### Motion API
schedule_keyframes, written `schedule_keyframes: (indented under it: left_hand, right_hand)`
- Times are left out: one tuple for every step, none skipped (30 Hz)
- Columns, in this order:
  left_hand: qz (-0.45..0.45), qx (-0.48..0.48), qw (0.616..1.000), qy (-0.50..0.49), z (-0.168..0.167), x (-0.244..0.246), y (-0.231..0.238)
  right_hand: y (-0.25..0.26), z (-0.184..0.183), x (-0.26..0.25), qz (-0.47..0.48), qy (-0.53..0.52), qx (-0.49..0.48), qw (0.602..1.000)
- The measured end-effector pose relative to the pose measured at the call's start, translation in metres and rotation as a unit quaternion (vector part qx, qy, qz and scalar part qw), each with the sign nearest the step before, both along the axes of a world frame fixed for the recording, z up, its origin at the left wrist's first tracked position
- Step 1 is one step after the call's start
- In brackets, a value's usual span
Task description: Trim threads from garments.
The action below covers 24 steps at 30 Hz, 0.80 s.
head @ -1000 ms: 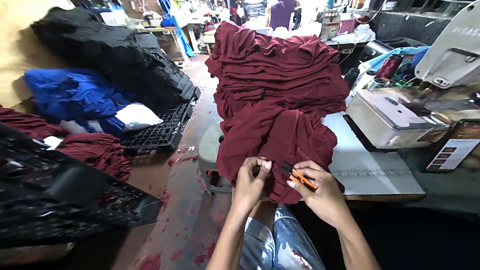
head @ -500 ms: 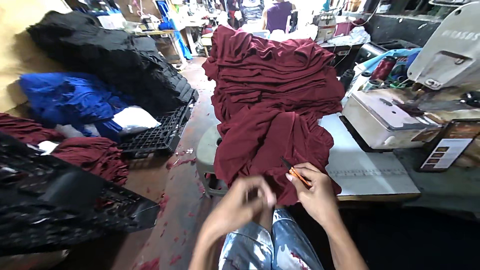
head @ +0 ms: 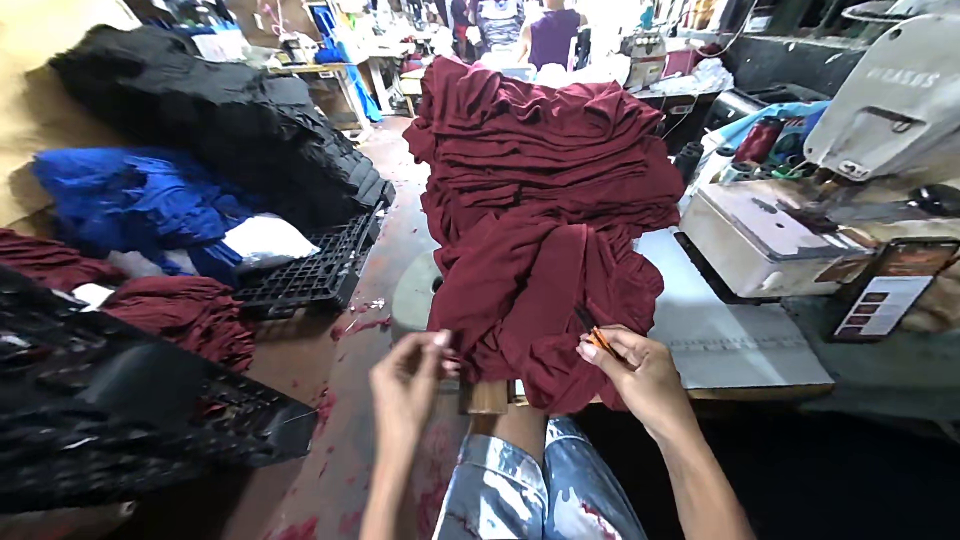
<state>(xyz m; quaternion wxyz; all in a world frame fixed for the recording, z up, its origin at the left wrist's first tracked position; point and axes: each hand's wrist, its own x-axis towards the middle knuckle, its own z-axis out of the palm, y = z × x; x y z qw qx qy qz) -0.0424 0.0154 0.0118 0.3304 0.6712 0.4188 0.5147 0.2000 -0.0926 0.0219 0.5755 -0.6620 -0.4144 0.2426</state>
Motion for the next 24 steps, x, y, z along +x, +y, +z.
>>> schedule_keyframes:
  left_hand:
    - [0.07,0.024,0.997,0.01,0.005,-0.015,0.005]
    - [0.136,0.049,0.989,0.029,0.009,-0.025,0.009]
    - [0.179,0.073,0.98,0.053,0.014,-0.028,0.008]
    - [0.174,0.087,0.978,0.074,0.018,-0.026,0.001]
    - [0.14,0.098,0.98,0.101,0.02,-0.018,-0.009]
    - [0.092,0.111,0.982,0.124,0.018,-0.003,-0.019]
    - [0.034,0.125,0.981,0.142,0.01,0.017,-0.03]
    - [-0.027,0.132,0.978,0.158,-0.002,0.038,-0.04]
    - [-0.083,0.139,0.972,0.17,-0.015,0.057,-0.048]
    - [-0.132,0.143,0.964,0.182,-0.027,0.069,-0.052]
    - [-0.173,0.144,0.957,0.181,-0.032,0.074,-0.051]
    - [-0.211,0.139,0.954,0.158,-0.028,0.071,-0.046]
    - [-0.244,0.123,0.954,0.122,-0.018,0.058,-0.035]
    - [-0.243,0.111,0.959,0.089,-0.002,0.037,-0.023]
    - [-0.189,0.11,0.974,0.058,0.014,0.009,-0.007]
    - [-0.086,0.119,0.989,0.023,0.026,-0.023,0.01]
    - [0.045,0.124,0.991,-0.013,0.035,-0.052,0.026]
    - [0.167,0.121,0.978,-0.04,0.041,-0.073,0.037]
    - [0.245,0.124,0.96,-0.05,0.048,-0.082,0.043]
    - [0.267,0.146,0.951,-0.05,0.051,-0.079,0.043]
    - [0.242,0.174,0.954,-0.041,0.052,-0.066,0.036]
    - [0.188,0.194,0.962,-0.03,0.049,-0.047,0.024]
    - [0.116,0.202,0.972,-0.021,0.043,-0.026,0.011]
    - [0.042,0.195,0.98,-0.015,0.035,-0.005,-0.002]
  right_hand:
    - [0.001,-0.001,0.0,0.001,0.005,0.006,1.0]
    - [0.003,-0.001,0.0,0.0,0.013,0.011,1.0]
    - [0.005,-0.002,-0.001,-0.003,0.02,0.015,1.0]
    - [0.006,-0.003,-0.003,-0.004,0.029,0.016,0.999]
    - [0.007,-0.003,-0.004,-0.006,0.037,0.018,0.999]
    - [0.007,-0.003,-0.005,-0.008,0.049,0.02,0.999]
    - [0.007,-0.002,-0.006,-0.009,0.065,0.022,0.998]
    - [0.006,0.0,-0.006,-0.007,0.083,0.027,0.996]
    - [0.003,0.001,-0.006,0.0,0.104,0.034,0.994]
    - [0.0,0.001,-0.004,0.009,0.121,0.046,0.992]
    - [-0.004,0.002,0.0,0.016,0.13,0.063,0.989]
    - [-0.01,0.002,0.006,0.018,0.129,0.084,0.988]
    - [-0.016,0.001,0.014,0.013,0.122,0.106,0.987]
    - [-0.024,-0.001,0.024,0.008,0.112,0.122,0.986]
    - [-0.034,-0.003,0.034,-0.003,0.107,0.131,0.986]
    - [-0.043,-0.005,0.044,-0.021,0.101,0.132,0.986]
    - [-0.051,-0.007,0.051,-0.043,0.095,0.13,0.986]
    - [-0.057,-0.011,0.056,-0.065,0.088,0.129,0.986]
    - [-0.06,-0.016,0.059,-0.086,0.081,0.13,0.985]
    - [-0.059,-0.02,0.059,-0.102,0.077,0.129,0.983]
    - [-0.057,-0.023,0.056,-0.115,0.077,0.124,0.983]
    - [-0.055,-0.025,0.05,-0.128,0.079,0.109,0.983]
    - [-0.053,-0.027,0.044,-0.133,0.074,0.092,0.984]
    - [-0.049,-0.029,0.037,-0.131,0.063,0.084,0.986]
